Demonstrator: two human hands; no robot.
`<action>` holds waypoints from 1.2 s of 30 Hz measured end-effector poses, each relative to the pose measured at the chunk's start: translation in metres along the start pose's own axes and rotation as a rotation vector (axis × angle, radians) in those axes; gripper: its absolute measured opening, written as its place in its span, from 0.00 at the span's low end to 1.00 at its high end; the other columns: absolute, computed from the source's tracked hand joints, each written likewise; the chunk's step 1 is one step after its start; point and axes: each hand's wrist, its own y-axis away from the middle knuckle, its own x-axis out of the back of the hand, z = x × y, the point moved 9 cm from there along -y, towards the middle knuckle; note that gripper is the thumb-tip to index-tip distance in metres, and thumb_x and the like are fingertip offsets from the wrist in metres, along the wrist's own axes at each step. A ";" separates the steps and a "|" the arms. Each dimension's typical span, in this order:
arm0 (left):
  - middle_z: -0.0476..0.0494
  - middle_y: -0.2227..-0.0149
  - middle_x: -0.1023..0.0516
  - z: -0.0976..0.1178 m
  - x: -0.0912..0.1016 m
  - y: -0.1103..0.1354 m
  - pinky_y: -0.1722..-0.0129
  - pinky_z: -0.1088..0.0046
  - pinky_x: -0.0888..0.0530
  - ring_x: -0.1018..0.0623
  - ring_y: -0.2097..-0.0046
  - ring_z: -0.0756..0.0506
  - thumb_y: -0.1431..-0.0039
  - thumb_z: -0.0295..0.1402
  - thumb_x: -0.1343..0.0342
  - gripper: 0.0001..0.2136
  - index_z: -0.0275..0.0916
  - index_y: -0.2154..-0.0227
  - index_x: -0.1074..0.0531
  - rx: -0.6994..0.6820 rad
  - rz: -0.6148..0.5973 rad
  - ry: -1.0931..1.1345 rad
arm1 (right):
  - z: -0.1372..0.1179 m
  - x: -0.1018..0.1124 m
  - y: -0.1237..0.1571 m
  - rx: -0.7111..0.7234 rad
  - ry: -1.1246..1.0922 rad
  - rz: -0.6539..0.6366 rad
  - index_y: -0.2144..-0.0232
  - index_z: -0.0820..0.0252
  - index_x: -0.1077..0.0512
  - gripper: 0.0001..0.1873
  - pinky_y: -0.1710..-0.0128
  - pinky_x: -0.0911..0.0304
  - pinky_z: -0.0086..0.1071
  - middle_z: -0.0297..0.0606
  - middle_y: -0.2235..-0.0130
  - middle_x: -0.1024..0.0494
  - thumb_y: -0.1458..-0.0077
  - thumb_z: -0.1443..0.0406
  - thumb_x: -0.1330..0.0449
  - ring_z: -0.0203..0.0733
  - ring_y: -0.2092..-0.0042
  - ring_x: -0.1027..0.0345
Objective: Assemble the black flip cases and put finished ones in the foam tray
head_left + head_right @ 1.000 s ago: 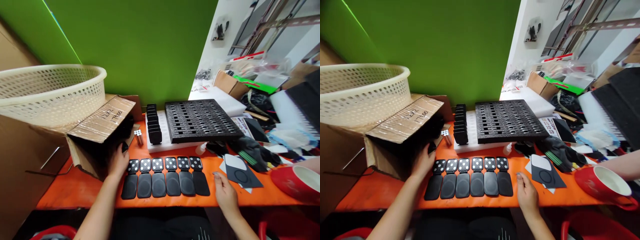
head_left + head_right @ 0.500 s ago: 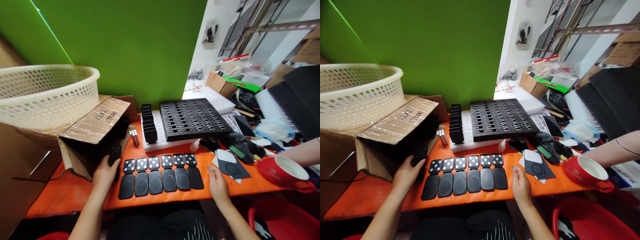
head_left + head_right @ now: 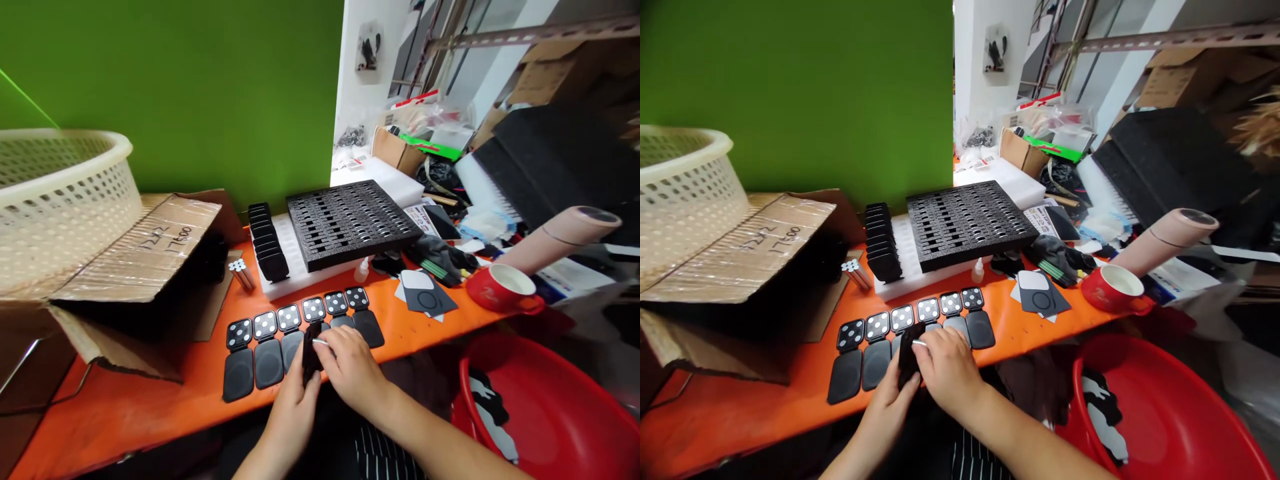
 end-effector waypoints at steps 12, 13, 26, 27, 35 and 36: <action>0.37 0.44 0.34 0.006 -0.015 0.007 0.40 0.54 0.43 0.39 0.39 0.40 0.44 0.26 0.57 0.26 0.38 0.40 0.47 -0.064 -0.087 -0.137 | -0.006 0.003 -0.005 0.100 -0.079 -0.165 0.73 0.60 0.33 0.09 0.65 0.44 0.31 0.34 0.71 0.29 0.47 0.60 0.42 0.38 0.67 0.38; 0.37 0.44 0.33 0.006 -0.016 0.006 0.41 0.55 0.42 0.38 0.40 0.40 0.43 0.26 0.57 0.25 0.38 0.41 0.46 -0.061 -0.090 -0.133 | -0.006 0.002 -0.006 0.109 -0.107 -0.160 0.74 0.60 0.33 0.08 0.65 0.44 0.30 0.33 0.72 0.29 0.47 0.62 0.42 0.37 0.68 0.38; 0.34 0.52 0.28 0.012 -0.015 0.006 0.47 0.57 0.34 0.29 0.49 0.38 0.39 0.35 0.57 0.21 0.37 0.44 0.41 -0.104 -0.026 -0.194 | -0.014 -0.004 0.006 0.067 0.031 -0.175 0.76 0.59 0.35 0.13 0.66 0.45 0.32 0.35 0.74 0.31 0.41 0.61 0.48 0.39 0.69 0.39; 0.35 0.53 0.27 0.013 -0.017 0.006 0.48 0.58 0.32 0.28 0.51 0.39 0.39 0.36 0.57 0.20 0.37 0.45 0.39 -0.088 -0.047 -0.169 | -0.013 -0.004 0.006 0.080 0.006 -0.158 0.77 0.59 0.35 0.13 0.67 0.46 0.32 0.34 0.75 0.31 0.42 0.61 0.48 0.39 0.70 0.40; 0.40 0.49 0.28 0.003 -0.028 0.018 0.53 0.64 0.27 0.26 0.51 0.41 0.57 0.24 0.53 0.35 0.39 0.41 0.46 0.147 -0.139 0.140 | 0.003 -0.002 0.012 -0.045 -0.397 -0.062 0.77 0.58 0.38 0.18 0.73 0.46 0.28 0.30 0.78 0.35 0.38 0.58 0.55 0.35 0.75 0.40; 0.41 0.48 0.29 0.000 -0.030 0.021 0.53 0.64 0.27 0.27 0.50 0.41 0.59 0.23 0.54 0.38 0.41 0.39 0.51 0.169 -0.153 0.145 | 0.005 0.000 0.013 -0.094 -0.416 -0.070 0.75 0.58 0.38 0.18 0.75 0.47 0.28 0.30 0.78 0.35 0.37 0.58 0.58 0.34 0.75 0.40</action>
